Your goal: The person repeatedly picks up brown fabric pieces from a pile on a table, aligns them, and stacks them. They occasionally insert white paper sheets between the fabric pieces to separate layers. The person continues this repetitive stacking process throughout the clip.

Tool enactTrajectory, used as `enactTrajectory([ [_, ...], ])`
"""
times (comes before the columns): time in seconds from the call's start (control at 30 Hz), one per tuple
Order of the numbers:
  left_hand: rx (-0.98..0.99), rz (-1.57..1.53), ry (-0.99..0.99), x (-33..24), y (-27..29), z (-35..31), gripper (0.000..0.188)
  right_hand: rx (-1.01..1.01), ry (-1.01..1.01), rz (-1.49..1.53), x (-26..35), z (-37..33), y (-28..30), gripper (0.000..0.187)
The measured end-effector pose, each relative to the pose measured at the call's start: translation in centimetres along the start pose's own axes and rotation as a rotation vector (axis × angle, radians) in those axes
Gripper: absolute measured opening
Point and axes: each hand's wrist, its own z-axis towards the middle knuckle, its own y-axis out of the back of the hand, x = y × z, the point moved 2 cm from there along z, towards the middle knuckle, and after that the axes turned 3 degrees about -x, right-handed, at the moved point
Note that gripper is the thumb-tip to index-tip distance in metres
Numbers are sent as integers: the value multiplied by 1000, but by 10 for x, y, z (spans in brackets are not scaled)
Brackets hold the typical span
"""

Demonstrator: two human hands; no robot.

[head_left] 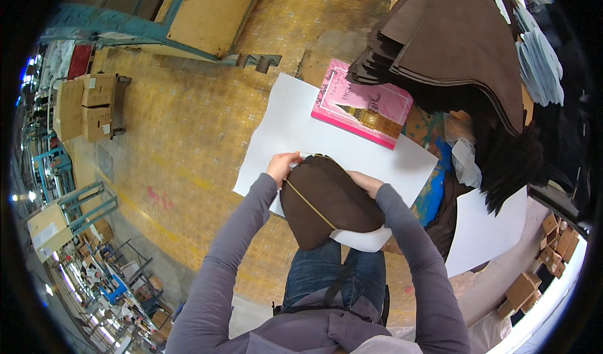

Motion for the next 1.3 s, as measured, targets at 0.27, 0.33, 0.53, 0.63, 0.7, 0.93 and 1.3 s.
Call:
enactTrajectory([
  [0.27,-127,-191,196,-5,-27,-41,22,31,127,-237,-34,18,22,70],
  [0.33,-145,-194,132,1,-33,-52,21,92,83,-191,-32,10,19,70],
  [0.53,-92,-287,61,-20,-81,-93,13,106,180,-193,-17,29,44,42],
  [0.63,27,-494,70,-19,-101,-115,13,-17,196,-81,-23,36,40,37],
  [0.7,-6,-546,36,-21,-115,-133,11,-53,56,-14,-10,18,28,40],
  [0.93,56,-641,-196,-14,-138,-182,21,82,346,-384,19,-3,12,49],
  [1.3,-10,-712,-450,-3,-136,-191,21,-2,225,-1028,51,-7,-8,66],
])
